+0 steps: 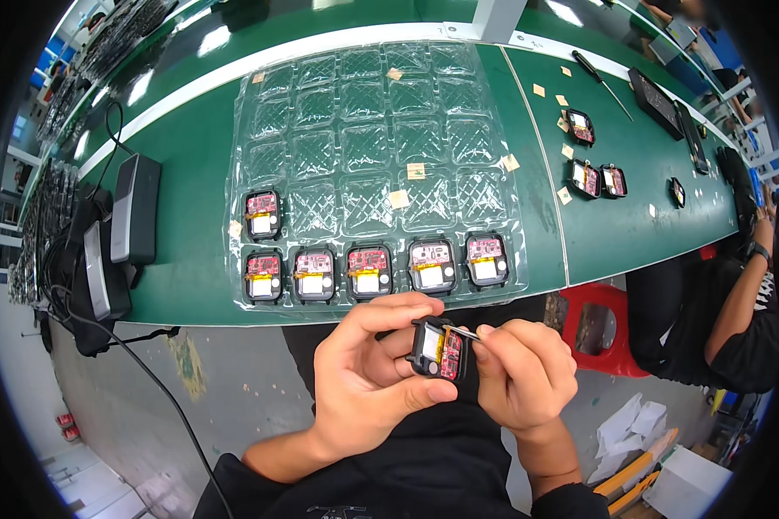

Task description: Assembling or inspecting small electronic components at a manufacturing workstation.

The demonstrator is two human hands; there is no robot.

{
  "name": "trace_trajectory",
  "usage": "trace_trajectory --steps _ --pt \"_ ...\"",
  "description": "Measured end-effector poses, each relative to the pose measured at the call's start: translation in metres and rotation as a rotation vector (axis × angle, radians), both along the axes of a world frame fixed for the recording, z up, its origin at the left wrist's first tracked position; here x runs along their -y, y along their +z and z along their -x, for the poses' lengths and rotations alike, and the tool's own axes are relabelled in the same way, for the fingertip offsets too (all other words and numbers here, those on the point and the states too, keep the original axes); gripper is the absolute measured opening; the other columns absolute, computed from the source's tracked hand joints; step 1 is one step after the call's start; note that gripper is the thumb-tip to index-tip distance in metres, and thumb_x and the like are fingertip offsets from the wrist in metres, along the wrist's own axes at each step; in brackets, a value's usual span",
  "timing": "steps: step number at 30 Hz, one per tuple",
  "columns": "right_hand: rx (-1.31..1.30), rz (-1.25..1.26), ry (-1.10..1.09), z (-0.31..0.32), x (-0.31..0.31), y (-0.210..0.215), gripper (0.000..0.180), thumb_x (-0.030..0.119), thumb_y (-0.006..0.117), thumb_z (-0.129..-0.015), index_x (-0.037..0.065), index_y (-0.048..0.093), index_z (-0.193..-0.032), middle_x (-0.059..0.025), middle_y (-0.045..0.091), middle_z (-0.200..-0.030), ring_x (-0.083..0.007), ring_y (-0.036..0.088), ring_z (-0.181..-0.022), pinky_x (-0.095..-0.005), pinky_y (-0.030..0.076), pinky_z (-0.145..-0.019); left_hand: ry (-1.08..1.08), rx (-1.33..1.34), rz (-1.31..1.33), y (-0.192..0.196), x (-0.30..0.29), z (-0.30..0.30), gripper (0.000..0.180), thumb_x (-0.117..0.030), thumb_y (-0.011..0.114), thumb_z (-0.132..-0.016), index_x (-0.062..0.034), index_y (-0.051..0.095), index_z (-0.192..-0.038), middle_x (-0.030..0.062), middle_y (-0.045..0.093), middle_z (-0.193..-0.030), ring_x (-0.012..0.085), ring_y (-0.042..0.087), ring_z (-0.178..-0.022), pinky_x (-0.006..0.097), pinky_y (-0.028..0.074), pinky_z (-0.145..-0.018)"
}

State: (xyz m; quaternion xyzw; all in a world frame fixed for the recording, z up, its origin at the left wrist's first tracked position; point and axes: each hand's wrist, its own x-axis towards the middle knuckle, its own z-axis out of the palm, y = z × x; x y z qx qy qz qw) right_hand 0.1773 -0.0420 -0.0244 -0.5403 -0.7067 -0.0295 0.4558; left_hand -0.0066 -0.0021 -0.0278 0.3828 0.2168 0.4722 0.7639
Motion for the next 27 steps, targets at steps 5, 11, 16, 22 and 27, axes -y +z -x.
trace_trajectory --steps 5,11,16,22,27 --pt "0.049 -0.013 0.008 0.001 0.002 0.004 0.028 -0.003 0.083 -0.073 -0.002 0.073 -0.099 -0.0073 0.064 -0.085 -0.0177 0.059 -0.056 -0.0285 0.048 -0.049 0.038 -0.059 -0.092 0.004 -0.001 0.001 0.062 0.013 0.083 -0.077 0.0038 0.053 -0.131 0.0231 0.046 -0.144 0.0286 0.061 -0.125 0.037 0.061 -0.097" --pt "0.051 -0.057 -0.019 0.001 0.006 -0.003 0.03 -0.002 0.084 -0.072 -0.001 0.073 -0.1 -0.0069 0.065 -0.086 -0.0168 0.059 -0.057 -0.0283 0.047 -0.049 -0.024 -0.016 0.016 0.013 0.0 0.003 0.062 0.015 0.082 -0.077 0.0063 0.053 -0.131 0.0241 0.047 -0.144 0.0297 0.061 -0.125 0.039 0.061 -0.1" --pt "0.035 -0.065 -0.039 0.005 0.009 -0.001 0.03 -0.002 0.084 -0.073 -0.002 0.073 -0.101 -0.0069 0.065 -0.085 -0.0175 0.06 -0.057 -0.0285 0.047 -0.048 0.127 -0.168 0.031 0.014 0.004 -0.006 0.066 -0.01 0.094 -0.072 -0.0015 0.057 -0.127 0.0265 0.056 -0.133 0.0317 0.069 -0.11 0.05 0.058 -0.103" --pt "0.047 -0.039 -0.029 0.003 0.009 -0.001 0.028 -0.002 0.084 -0.073 -0.003 0.073 -0.099 -0.0079 0.065 -0.085 -0.0176 0.062 -0.058 -0.0281 0.047 -0.047 0.014 -0.039 -0.164 0.004 0.001 -0.002 0.063 0.02 0.079 -0.076 0.0089 0.053 -0.133 0.0266 0.049 -0.144 0.035 0.062 -0.125 0.045 0.061 -0.101" --pt "-0.098 0.104 0.04 -0.001 0.005 0.005 0.023 -0.001 0.083 -0.076 -0.002 0.073 -0.097 -0.0099 0.067 -0.085 -0.0196 0.063 -0.059 -0.03 0.05 -0.052 0.016 -0.051 -0.096 -0.001 -0.001 0.003 0.063 0.018 0.081 -0.076 0.0071 0.053 -0.132 0.027 0.052 -0.141 0.036 0.062 -0.125 0.047 0.058 -0.102"
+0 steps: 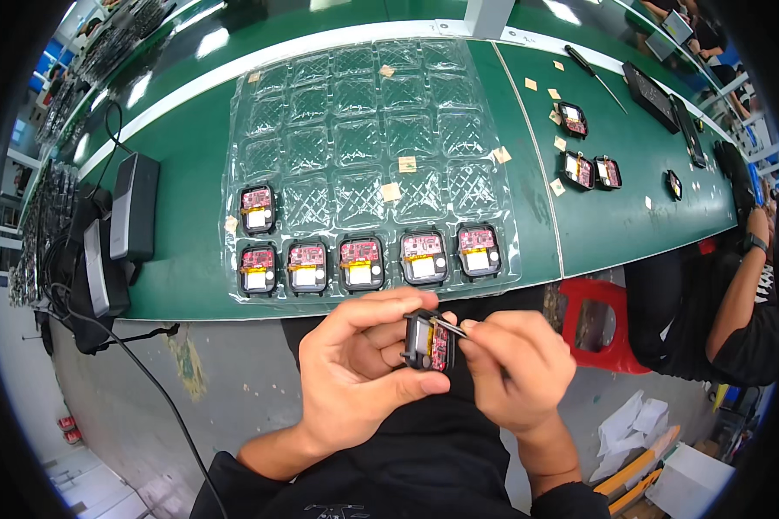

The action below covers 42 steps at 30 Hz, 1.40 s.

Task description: Assembling or inspecting small electronic components at a manufacturing workstation.

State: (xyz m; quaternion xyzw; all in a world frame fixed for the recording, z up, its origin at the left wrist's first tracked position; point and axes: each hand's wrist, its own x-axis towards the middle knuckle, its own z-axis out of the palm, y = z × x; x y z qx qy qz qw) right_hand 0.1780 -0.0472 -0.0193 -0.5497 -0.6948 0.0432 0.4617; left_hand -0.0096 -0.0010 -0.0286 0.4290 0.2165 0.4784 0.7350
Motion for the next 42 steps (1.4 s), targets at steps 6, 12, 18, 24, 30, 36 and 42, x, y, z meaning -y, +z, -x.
trace_trajectory --steps 6,12,18,24,30,36,42 --pt "-0.335 0.042 -0.227 -0.03 -0.019 -0.002 0.015 -0.003 0.071 -0.09 -0.002 0.068 -0.105 -0.0126 0.065 -0.092 -0.0199 0.061 -0.07 -0.0297 0.049 -0.061 -0.01 -0.027 -0.097 0.014 -0.019 0.015 0.068 0.002 0.091 -0.071 0.0026 0.055 -0.129 0.0244 0.062 -0.126 0.0366 0.065 -0.119 0.048 0.055 -0.102" --pt "0.071 0.069 -0.559 -0.07 -0.066 -0.006 0.02 0.009 0.07 -0.094 0.0 0.069 -0.113 -0.0134 0.061 -0.109 -0.0275 0.067 -0.077 -0.0392 0.051 -0.064 0.231 -0.341 -0.282 0.035 -0.054 0.034 0.048 0.01 0.067 -0.09 0.0093 0.053 -0.135 0.0174 0.059 -0.13 0.0228 0.064 -0.113 0.031 0.053 -0.094" --pt "0.193 0.165 -0.653 -0.072 -0.071 -0.009 0.023 0.019 0.072 -0.094 0.003 0.071 -0.111 -0.0112 0.062 -0.109 -0.0312 0.068 -0.077 -0.0434 0.052 -0.067 0.409 -0.542 -0.335 0.036 -0.078 0.037 0.031 0.01 0.067 -0.091 0.0075 0.062 -0.121 0.0109 0.061 -0.117 0.0162 0.064 -0.104 0.029 0.054 -0.085" --pt "0.151 0.127 -0.635 -0.074 -0.07 -0.01 0.02 0.017 0.072 -0.093 0.004 0.07 -0.108 -0.0103 0.063 -0.106 -0.0303 0.068 -0.079 -0.0429 0.052 -0.068 0.662 -1.019 -0.721 0.031 -0.097 0.039 0.022 0.006 0.074 -0.086 0.0027 0.07 -0.108 0.0077 0.069 -0.09 0.014 0.066 -0.081 0.027 0.051 -0.069" --pt "0.144 0.095 -0.615 -0.075 -0.069 -0.012 0.019 0.014 0.072 -0.093 0.003 0.07 -0.108 -0.01 0.064 -0.105 -0.03 0.069 -0.082 -0.0422 0.053 -0.07 0.66 -1.103 -0.644 0.045 -0.097 0.034 0.02 0.005 0.073 -0.086 0.0006 0.072 -0.105 0.0073 0.066 -0.082 0.0131 0.061 -0.069 0.028 0.046 -0.06" --pt "0.105 0.161 -0.625 -0.072 -0.069 -0.01 0.019 0.013 0.072 -0.092 0.003 0.07 -0.108 -0.0108 0.065 -0.104 -0.0296 0.07 -0.083 -0.0412 0.054 -0.07 0.631 -1.313 -0.78 0.036 -0.099 0.03 0.023 0.003 0.074 -0.086 -0.0008 0.07 -0.108 0.0045 0.051 -0.069 0.0136 0.049 -0.058 0.029 0.043 -0.054" --pt "0.065 0.172 -0.623 -0.072 -0.07 -0.008 0.02 0.011 0.073 -0.091 0.001 0.07 -0.108 -0.0113 0.066 -0.102 -0.0303 0.07 -0.083 -0.0408 0.054 -0.071 0.598 -1.444 -0.561 0.046 -0.095 0.028 0.018 -0.003 0.075 -0.09 0.0039 0.067 -0.104 0.004 0.052 -0.061 0.0122 0.046 -0.051 0.031 0.042 -0.051"
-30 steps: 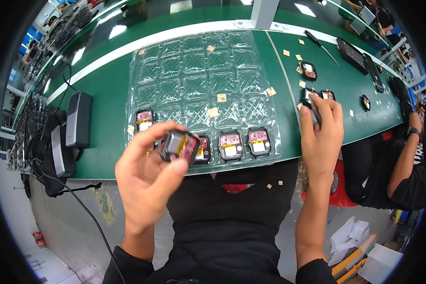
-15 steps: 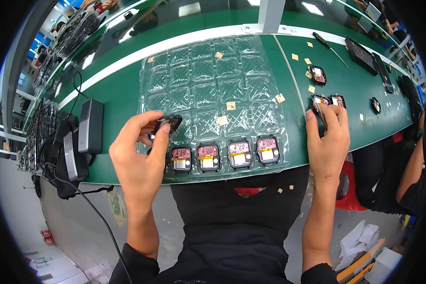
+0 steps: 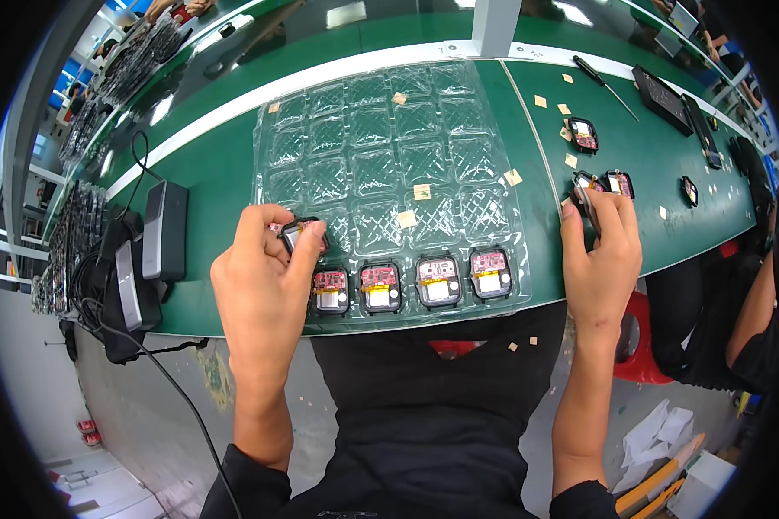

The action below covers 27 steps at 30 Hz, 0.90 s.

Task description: Assembling or inspecting small electronic components at a manufacturing workstation.

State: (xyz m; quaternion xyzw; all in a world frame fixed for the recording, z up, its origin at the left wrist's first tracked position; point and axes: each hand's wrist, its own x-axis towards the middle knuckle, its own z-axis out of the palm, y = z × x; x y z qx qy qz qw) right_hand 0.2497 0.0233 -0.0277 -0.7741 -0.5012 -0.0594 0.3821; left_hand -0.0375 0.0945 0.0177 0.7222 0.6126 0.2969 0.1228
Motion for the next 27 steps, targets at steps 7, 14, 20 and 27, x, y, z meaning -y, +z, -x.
trace_trajectory --steps 7,14,20,27 --pt "0.02 -0.031 0.018 0.001 0.001 0.0 0.02 0.01 0.073 -0.091 0.0 0.069 -0.107 -0.0115 0.066 -0.102 -0.0298 0.07 -0.083 -0.0402 0.054 -0.072 -0.104 0.185 0.152 0.008 0.017 0.014 0.036 -0.002 0.078 -0.088 0.0079 0.068 -0.121 0.0117 0.072 -0.078 0.0115 0.055 -0.055 0.027 0.047 -0.055" --pt "0.03 -0.051 0.028 -0.001 0.002 -0.003 0.019 0.009 0.072 -0.09 0.001 0.069 -0.107 -0.0113 0.066 -0.102 -0.0286 0.07 -0.083 -0.0396 0.054 -0.072 -0.239 0.111 0.135 0.015 0.014 0.02 0.034 0.003 0.079 -0.082 0.0011 0.073 -0.115 0.0109 0.073 -0.083 0.0133 0.06 -0.065 0.028 0.049 -0.061" --pt "0.044 -0.037 0.026 -0.002 0.003 -0.003 0.019 0.009 0.072 -0.091 0.001 0.069 -0.107 -0.0112 0.066 -0.102 -0.0286 0.07 -0.084 -0.0393 0.054 -0.072 -0.218 -0.12 -0.051 0.015 0.013 0.012 0.022 0.0 0.082 -0.077 0.0011 0.075 -0.097 0.0103 0.071 -0.083 0.0215 0.065 -0.072 0.033 0.051 -0.063" --pt "0.011 -0.022 0.029 0.0 0.003 -0.004 0.019 0.009 0.072 -0.091 0.0 0.069 -0.107 -0.0112 0.066 -0.101 -0.0285 0.07 -0.084 -0.0391 0.054 -0.073 -0.321 -0.122 -0.193 -0.009 0.002 0.008 0.016 -0.001 0.079 -0.077 0.0 0.074 -0.092 0.0122 0.073 -0.099 0.0316 0.069 -0.096 0.039 0.055 -0.083"
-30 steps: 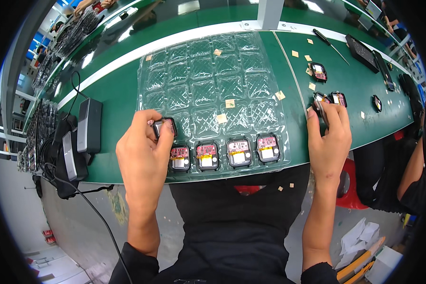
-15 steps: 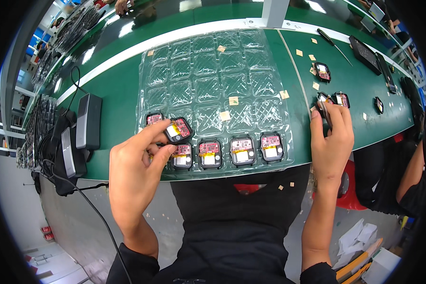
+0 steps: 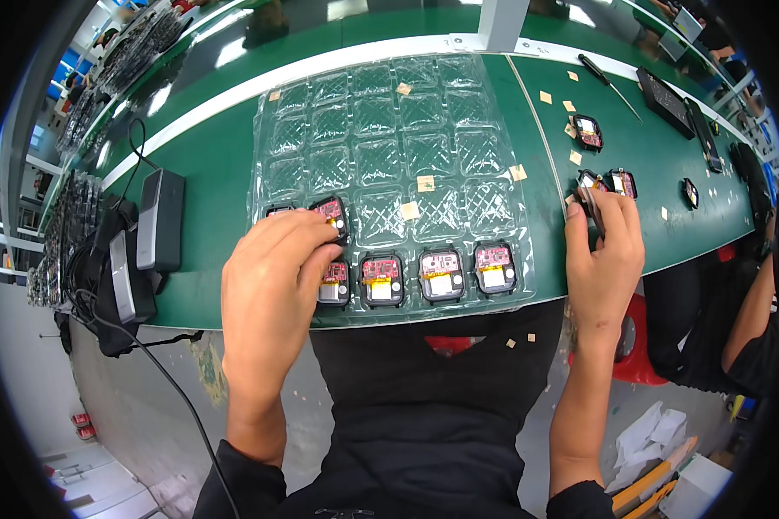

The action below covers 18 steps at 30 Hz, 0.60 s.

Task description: Assembling or inspecting small electronic components at a manufacturing workstation.

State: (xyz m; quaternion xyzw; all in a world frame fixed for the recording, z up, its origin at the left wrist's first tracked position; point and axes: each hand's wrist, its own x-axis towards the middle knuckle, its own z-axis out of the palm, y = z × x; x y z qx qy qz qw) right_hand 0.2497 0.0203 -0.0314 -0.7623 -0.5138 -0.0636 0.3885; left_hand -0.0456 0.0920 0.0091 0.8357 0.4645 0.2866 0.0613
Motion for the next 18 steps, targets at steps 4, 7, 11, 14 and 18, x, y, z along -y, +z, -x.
trace_trajectory --steps 4,7,11,14,18 --pt "0.023 -0.02 0.012 0.0 0.0 0.001 0.018 0.008 0.071 -0.091 0.0 0.069 -0.107 -0.0115 0.066 -0.101 -0.0284 0.07 -0.083 -0.0387 0.054 -0.072 -0.028 -0.027 -0.018 -0.003 -0.003 0.005 0.015 0.001 0.076 -0.08 -0.001 0.074 -0.095 0.0114 0.074 -0.101 0.0324 0.07 -0.101 0.04 0.055 -0.085" --pt "0.009 -0.016 0.005 0.001 -0.001 0.001 0.018 0.008 0.071 -0.091 -0.001 0.069 -0.107 -0.0116 0.066 -0.101 -0.0283 0.07 -0.082 -0.0384 0.054 -0.072 -0.068 -0.096 -0.02 0.005 -0.005 0.007 0.016 0.004 0.073 -0.081 -0.0002 0.075 -0.096 0.0121 0.074 -0.102 0.0335 0.07 -0.106 0.039 0.055 -0.087" --pt "0.016 -0.022 0.004 -0.001 -0.001 0.002 0.018 0.007 0.071 -0.09 -0.001 0.069 -0.107 -0.0116 0.066 -0.1 -0.0283 0.069 -0.082 -0.0382 0.054 -0.071 -0.116 -0.065 0.049 0.005 -0.008 0.009 0.018 0.009 0.07 -0.081 0.0009 0.076 -0.096 0.0136 0.074 -0.102 0.0351 0.07 -0.111 0.038 0.056 -0.09" --pt "0.007 -0.026 0.012 0.0 0.001 0.001 0.018 0.007 0.072 -0.09 -0.001 0.069 -0.106 -0.0116 0.066 -0.099 -0.028 0.069 -0.081 -0.0383 0.054 -0.071 -0.137 -0.113 -0.02 0.003 -0.009 0.012 0.023 0.008 0.065 -0.075 -0.001 0.076 -0.094 0.0111 0.074 -0.102 0.0339 0.07 -0.109 0.042 0.055 -0.088" --pt "0.003 -0.029 0.033 -0.003 0.003 -0.001 0.018 0.005 0.073 -0.089 -0.002 0.069 -0.105 -0.0119 0.066 -0.1 -0.0271 0.069 -0.08 -0.038 0.054 -0.071 -0.125 -0.079 0.037 -0.001 -0.012 0.012 0.024 0.01 0.063 -0.074 -0.0008 0.076 -0.092 0.0117 0.074 -0.102 0.0345 0.07 -0.109 0.042 0.055 -0.088"
